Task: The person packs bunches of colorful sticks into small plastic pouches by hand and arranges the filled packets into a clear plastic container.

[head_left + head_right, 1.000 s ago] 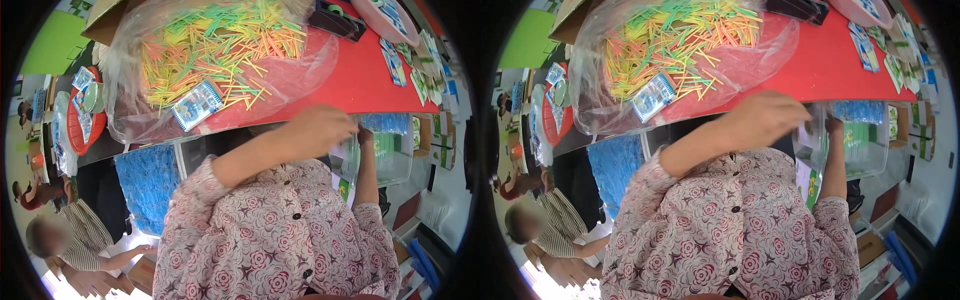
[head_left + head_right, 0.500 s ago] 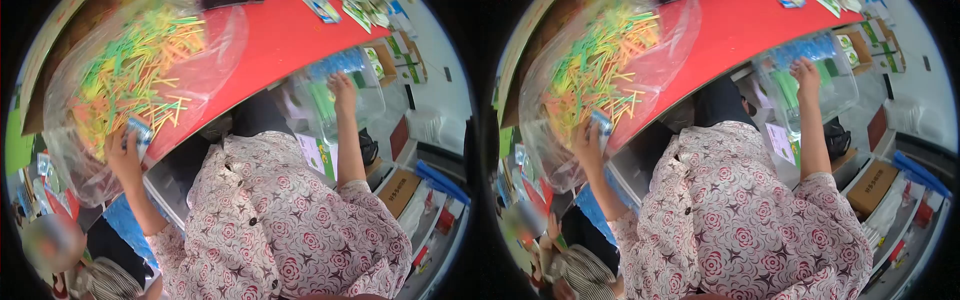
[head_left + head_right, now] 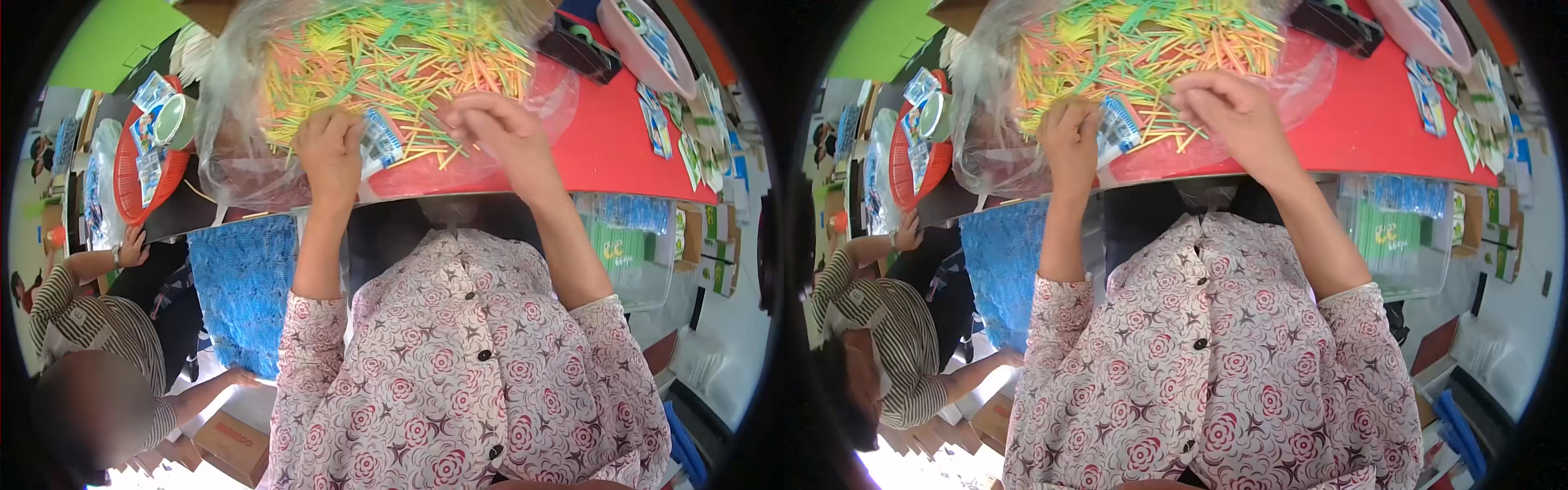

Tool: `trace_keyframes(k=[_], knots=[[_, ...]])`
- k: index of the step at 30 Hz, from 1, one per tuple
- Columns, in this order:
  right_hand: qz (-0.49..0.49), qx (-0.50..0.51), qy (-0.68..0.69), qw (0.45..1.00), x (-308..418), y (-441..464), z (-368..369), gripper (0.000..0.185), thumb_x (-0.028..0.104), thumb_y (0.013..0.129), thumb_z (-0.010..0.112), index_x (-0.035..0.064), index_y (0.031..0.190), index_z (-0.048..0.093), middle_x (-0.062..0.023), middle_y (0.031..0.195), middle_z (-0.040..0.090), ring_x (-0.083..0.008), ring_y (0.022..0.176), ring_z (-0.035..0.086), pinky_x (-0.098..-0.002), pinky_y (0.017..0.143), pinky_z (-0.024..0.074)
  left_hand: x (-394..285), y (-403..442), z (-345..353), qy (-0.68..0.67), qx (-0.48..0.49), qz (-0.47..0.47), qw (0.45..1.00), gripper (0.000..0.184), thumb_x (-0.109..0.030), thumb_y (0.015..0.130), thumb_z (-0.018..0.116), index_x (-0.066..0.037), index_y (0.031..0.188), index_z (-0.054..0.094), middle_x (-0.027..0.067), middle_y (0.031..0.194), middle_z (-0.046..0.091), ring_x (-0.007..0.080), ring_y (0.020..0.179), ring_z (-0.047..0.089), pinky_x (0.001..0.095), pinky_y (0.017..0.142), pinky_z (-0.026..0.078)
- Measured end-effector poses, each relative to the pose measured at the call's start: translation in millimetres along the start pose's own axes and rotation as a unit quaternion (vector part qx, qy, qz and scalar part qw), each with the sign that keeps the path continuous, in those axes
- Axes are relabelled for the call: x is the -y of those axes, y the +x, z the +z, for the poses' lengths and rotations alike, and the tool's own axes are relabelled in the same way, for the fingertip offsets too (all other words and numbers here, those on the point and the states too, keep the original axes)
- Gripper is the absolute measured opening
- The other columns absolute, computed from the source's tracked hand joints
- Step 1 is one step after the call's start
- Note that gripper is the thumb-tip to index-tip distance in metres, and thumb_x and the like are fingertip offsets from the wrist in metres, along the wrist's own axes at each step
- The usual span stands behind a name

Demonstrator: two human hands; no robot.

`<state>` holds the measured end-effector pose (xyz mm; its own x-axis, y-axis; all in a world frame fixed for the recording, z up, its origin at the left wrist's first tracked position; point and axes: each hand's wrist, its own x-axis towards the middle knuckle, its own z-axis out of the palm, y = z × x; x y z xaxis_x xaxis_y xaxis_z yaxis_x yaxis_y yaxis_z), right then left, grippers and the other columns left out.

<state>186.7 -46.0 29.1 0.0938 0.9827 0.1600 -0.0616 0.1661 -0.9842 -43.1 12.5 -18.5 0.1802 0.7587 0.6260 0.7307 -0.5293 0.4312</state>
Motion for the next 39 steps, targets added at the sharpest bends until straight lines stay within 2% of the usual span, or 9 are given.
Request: trace_keyframes(k=[2,10,11,13,17,30,33,38,39], knots=[[0.001,0.066,-0.164,0.984,-1,14,21,0.019,0.012,0.092,0.056,-0.0002,0.104,0.064,-0.0055,0.091,0.066,-0.0097,0.082,0.061,-0.0245,0.072,0.0496,-3,2,-4,-0.011,-0.056,0.028,0.998,0.012,-0.009,0.073,0.069,-0.009,0.083,0.063,0.0062,0.092,0.062,0.0271,0.089,0.057,0.0399,0.079,0.040],[0.163,0.181,-0.111,0.964,12,28,47,0.018,0.013,0.090,0.060,0.0015,0.102,0.066,-0.0013,0.087,0.066,-0.0084,0.086,0.060,-0.0242,0.076,0.0488,-46,7,-16,-0.119,-0.047,0.047,0.991,0.023,-0.002,0.072,0.068,-0.007,0.094,0.063,0.0075,0.093,0.061,0.0242,0.087,0.058,0.0361,0.080,0.042],[0.163,0.175,-0.115,0.964,5,25,42,0.018,0.013,0.090,0.060,0.0015,0.102,0.066,-0.0013,0.087,0.066,-0.0084,0.086,0.060,-0.0242,0.076,0.0488,-52,6,-20,-0.200,-0.014,-0.041,0.979,0.024,-0.002,0.074,0.067,-0.006,0.097,0.061,0.0063,0.092,0.061,0.0219,0.086,0.058,0.0342,0.078,0.043],[0.164,0.133,-0.059,0.976,-12,15,27,0.018,0.012,0.089,0.061,0.0015,0.102,0.066,-0.0008,0.087,0.065,-0.0082,0.088,0.059,-0.0247,0.078,0.0483,-61,2,-24,-0.349,0.056,-0.214,0.911,0.026,0.000,0.078,0.067,-0.004,0.102,0.058,0.0039,0.090,0.060,0.0173,0.085,0.057,0.0304,0.076,0.044],[0.167,0.081,0.020,0.982,-11,2,17,0.016,0.011,0.088,0.063,0.0014,0.100,0.067,-0.0005,0.088,0.065,-0.0081,0.092,0.058,-0.0252,0.081,0.0475,-56,-7,-24,-0.549,0.179,-0.321,0.751,0.031,-0.001,0.083,0.065,-0.002,0.112,0.053,0.0004,0.093,0.060,0.0104,0.085,0.055,0.0238,0.071,0.044],[0.074,0.028,-0.144,0.987,-21,-9,7,0.015,0.016,0.089,0.063,0.0021,0.089,0.067,0.0030,0.078,0.063,-0.0040,0.070,0.055,-0.0224,0.061,0.0455,-71,-4,-4,-0.480,0.174,-0.318,0.799,0.009,-0.006,0.084,0.066,-0.001,0.091,0.064,0.0011,0.089,0.064,0.0084,0.080,0.056,0.0223,0.068,0.045],[0.075,0.032,-0.132,0.988,-19,-5,10,0.016,0.017,0.090,0.062,0.0020,0.089,0.067,0.0031,0.077,0.062,-0.0033,0.070,0.053,-0.0222,0.061,0.0448,-75,8,-10,-0.335,0.180,-0.103,0.919,0.011,-0.006,0.083,0.066,-0.001,0.091,0.063,0.0036,0.080,0.062,0.0133,0.075,0.057,0.0245,0.067,0.045],[0.131,0.078,-0.084,0.985,-12,13,-11,0.017,0.019,0.090,0.061,0.0027,0.091,0.067,0.0006,0.080,0.063,-0.0047,0.074,0.055,-0.0241,0.063,0.0457,-59,10,-4,-0.381,0.189,-0.159,0.891,0.010,-0.006,0.082,0.066,0.000,0.088,0.061,0.0065,0.080,0.058,0.0159,0.075,0.056,0.0261,0.065,0.045],[0.048,0.053,-0.180,0.981,-7,23,-21,0.016,0.017,0.090,0.060,0.0044,0.094,0.068,-0.0014,0.082,0.065,-0.0086,0.075,0.058,-0.0250,0.064,0.0469,-57,10,-5,-0.361,0.165,-0.143,0.907,0.009,-0.006,0.082,0.065,-0.001,0.087,0.060,0.0074,0.082,0.058,0.0171,0.076,0.056,0.0271,0.066,0.045]])
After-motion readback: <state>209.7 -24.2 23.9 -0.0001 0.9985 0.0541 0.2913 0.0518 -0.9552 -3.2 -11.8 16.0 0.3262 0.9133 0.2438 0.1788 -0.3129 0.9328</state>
